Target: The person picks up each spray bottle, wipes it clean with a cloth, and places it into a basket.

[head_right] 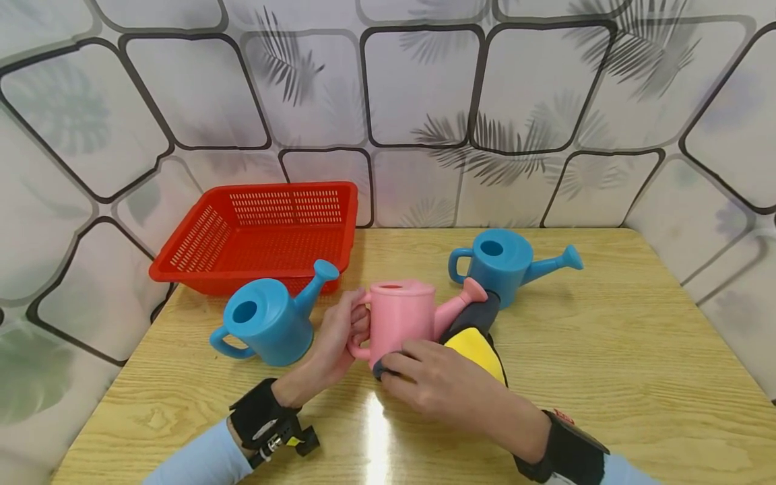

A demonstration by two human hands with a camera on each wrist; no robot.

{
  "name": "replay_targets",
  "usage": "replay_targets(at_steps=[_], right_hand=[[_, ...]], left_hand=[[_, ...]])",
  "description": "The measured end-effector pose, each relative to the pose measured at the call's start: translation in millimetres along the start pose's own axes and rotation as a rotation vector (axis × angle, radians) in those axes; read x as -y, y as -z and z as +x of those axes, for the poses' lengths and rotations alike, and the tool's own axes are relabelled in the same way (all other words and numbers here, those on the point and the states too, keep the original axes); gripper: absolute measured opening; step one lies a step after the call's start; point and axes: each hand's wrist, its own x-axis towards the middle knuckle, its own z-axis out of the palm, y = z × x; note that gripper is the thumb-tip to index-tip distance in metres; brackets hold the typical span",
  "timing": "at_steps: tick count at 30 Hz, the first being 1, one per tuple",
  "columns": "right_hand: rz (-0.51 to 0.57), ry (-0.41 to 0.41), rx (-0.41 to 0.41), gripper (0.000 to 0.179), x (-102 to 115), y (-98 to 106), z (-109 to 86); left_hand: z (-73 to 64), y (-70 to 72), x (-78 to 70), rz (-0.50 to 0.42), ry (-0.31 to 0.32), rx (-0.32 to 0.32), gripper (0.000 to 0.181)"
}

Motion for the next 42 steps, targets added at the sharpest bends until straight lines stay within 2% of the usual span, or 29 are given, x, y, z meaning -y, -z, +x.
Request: replay_targets(at_steps=[6, 12, 18, 26, 34, 42], right_hand=[[-0.033, -0.005, -0.049, 0.045, -4, 0, 0.9], [-0.052, -0.031, -0.081, 0.039, -9, 1, 1.7], [-0.013, -0.097, -0.125, 0.041, -13, 4, 1.3], [-0.027, -0.181, -0.171, 0.042, -13, 5, 1.7], [-0.027, -0.283, -0.175, 0.037, -14, 8, 1.3], [-0.046, -0.309, -0.169, 0.044, -14, 7, 3.1]], left_hand=[[-0.3, 0.7, 1.2, 0.020, -0.009, 0.010, 0.051], [-0.6, 0.8, 2.2, 0.037, -0.020, 0.015, 0.050], [-1.7, 1.5, 2.6, 0.063, -0.023, 0.028, 0.051], [-3.5, 1.7, 4.6, 0.070, -0.013, 0.023, 0.049], [-4.6, 2.5, 7.4, 0.091, -0.013, 0.038, 0.049], [-5.4, 3.8, 7.5, 0.080, -0.011, 0.035, 0.051]])
